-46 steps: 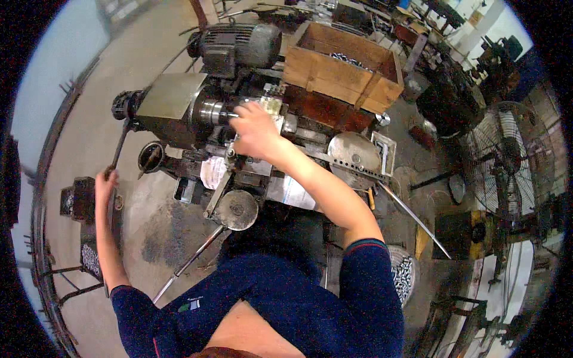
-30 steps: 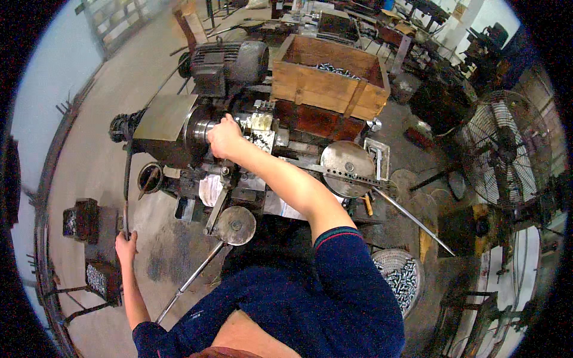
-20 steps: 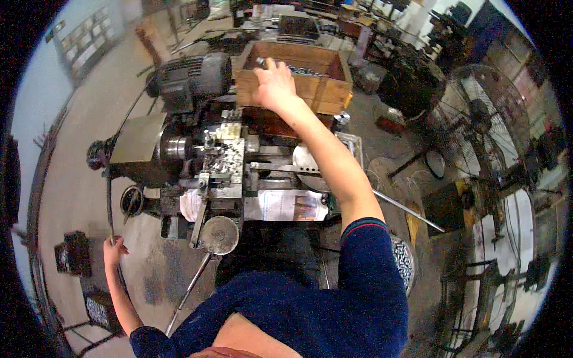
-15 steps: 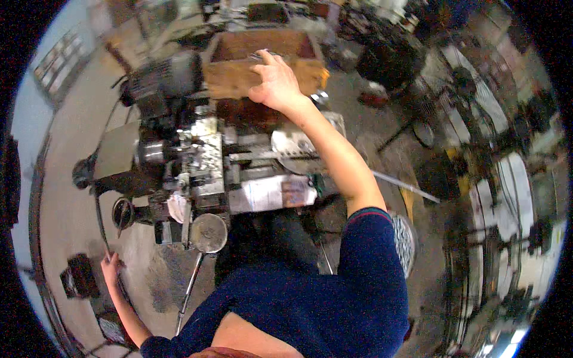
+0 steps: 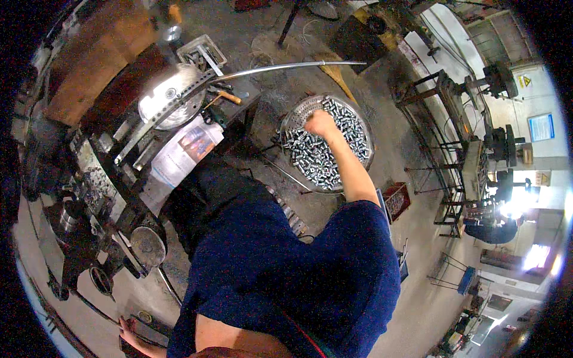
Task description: The person places a metal part into a machine chuck, operates levers to shape the object, and drops the finished item into a bin. The person repeats this process for several individual metal components.
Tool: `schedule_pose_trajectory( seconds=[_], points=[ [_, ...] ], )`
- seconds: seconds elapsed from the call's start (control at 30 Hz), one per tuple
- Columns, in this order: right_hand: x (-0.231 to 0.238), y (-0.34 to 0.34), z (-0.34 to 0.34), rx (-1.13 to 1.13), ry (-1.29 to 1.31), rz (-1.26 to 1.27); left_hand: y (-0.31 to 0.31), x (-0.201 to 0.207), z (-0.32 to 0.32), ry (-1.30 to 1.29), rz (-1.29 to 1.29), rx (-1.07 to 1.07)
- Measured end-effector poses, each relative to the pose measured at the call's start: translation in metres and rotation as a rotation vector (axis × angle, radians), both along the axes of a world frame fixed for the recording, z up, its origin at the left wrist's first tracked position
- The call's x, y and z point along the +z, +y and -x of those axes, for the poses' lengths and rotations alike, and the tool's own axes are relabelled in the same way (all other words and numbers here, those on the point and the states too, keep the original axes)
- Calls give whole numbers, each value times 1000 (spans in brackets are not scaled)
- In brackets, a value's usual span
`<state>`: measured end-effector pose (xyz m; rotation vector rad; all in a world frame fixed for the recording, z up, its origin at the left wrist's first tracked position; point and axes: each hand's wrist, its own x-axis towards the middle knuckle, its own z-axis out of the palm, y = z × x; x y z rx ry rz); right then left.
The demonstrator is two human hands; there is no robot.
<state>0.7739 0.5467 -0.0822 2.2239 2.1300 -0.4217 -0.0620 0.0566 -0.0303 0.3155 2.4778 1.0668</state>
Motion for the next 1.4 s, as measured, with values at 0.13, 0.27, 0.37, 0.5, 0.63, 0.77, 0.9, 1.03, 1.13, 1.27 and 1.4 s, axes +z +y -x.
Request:
schedule_pose_trajectory(
  seconds=[0.13, 0.27, 0.37, 0.5, 0.63, 0.77, 0.9, 1.03, 1.13, 1.27, 1.4],
  points=[
    [-45, -23, -6, -6, -71, 41, 27, 24, -32, 66, 7, 56],
    [-50, -11, 14, 166, -109, 171, 3, 13, -19, -41, -89, 67],
    [-48, -5, 18, 160, -139, 204, -9, 1, 8, -73, -54, 51],
    [-52, -6, 21, 125, -208, 183, -12, -10, 15, -27, -75, 70],
    [-39, -10, 24, 78, -23, -28, -22, -5, 22, 406, 225, -187],
    [38, -4, 85, 244, 511, -194, 70, 115, -87, 778, 623, -456],
    [118, -10, 221, 693, 1032, -106, 172, 149, -147, 185, -356, -374],
    [169, -40, 357, 1252, 1257, -75, 264, 155, -228, -44, -537, -623],
    [196, -74, 418, 1354, 1352, -117, 285, 143, -266, -401, -699, -784],
    [198, -85, 435, 1369, 1276, -257, 285, 143, -279, -736, -988, -529],
    [200, -94, 437, 1427, 1098, -306, 279, 123, -259, -328, -734, -632]
  ],
)
